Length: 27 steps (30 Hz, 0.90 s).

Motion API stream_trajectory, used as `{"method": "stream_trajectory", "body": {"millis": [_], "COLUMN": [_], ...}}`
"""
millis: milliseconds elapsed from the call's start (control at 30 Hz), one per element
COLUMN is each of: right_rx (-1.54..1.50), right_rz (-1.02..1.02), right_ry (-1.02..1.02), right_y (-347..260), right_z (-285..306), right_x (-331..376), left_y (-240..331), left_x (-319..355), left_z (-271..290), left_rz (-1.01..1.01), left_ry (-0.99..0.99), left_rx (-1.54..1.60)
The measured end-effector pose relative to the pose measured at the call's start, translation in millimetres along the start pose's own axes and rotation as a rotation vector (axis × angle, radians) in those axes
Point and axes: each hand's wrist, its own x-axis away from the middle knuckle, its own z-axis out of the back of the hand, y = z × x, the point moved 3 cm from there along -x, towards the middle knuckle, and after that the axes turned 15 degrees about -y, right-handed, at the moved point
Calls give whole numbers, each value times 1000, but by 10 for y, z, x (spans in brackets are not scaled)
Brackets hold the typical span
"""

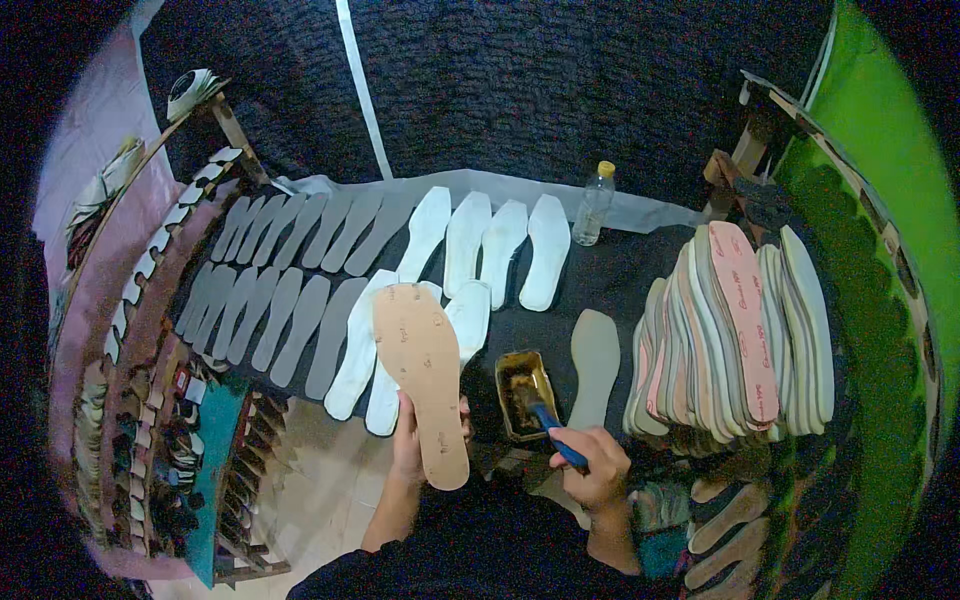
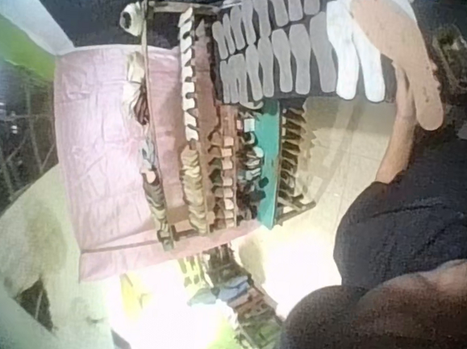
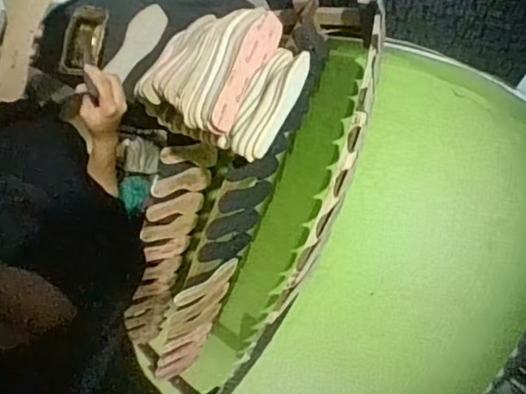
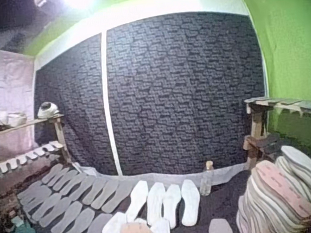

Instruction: The person applies glue to the underside of shoe soles using a brush.

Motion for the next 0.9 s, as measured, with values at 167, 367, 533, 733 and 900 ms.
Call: {"method": "stream_trajectory", "body": {"millis": [167,367,533,733,900], "right_rx": [41,50,5,-122,-98], "right_rz": [-11,20,197,422,414], "right_ry": [1,68,179,35,-107], "right_y": [36,-62,-211,-379,-402], "right_z": [-37,6,10,-129,-233], "right_x": [5,-43,-217,-425,-461], "left_y": [-12,-33,-89,-201,-223], "left_x": [35,46,78,146,167], "left_z": [36,26,17,-28,-90], "left_rz": [-1,43,120,277,270], "left_ry": [-17,-35,-41,67,125], "left_rx": [-31,-98,-105,-94,-100]}}
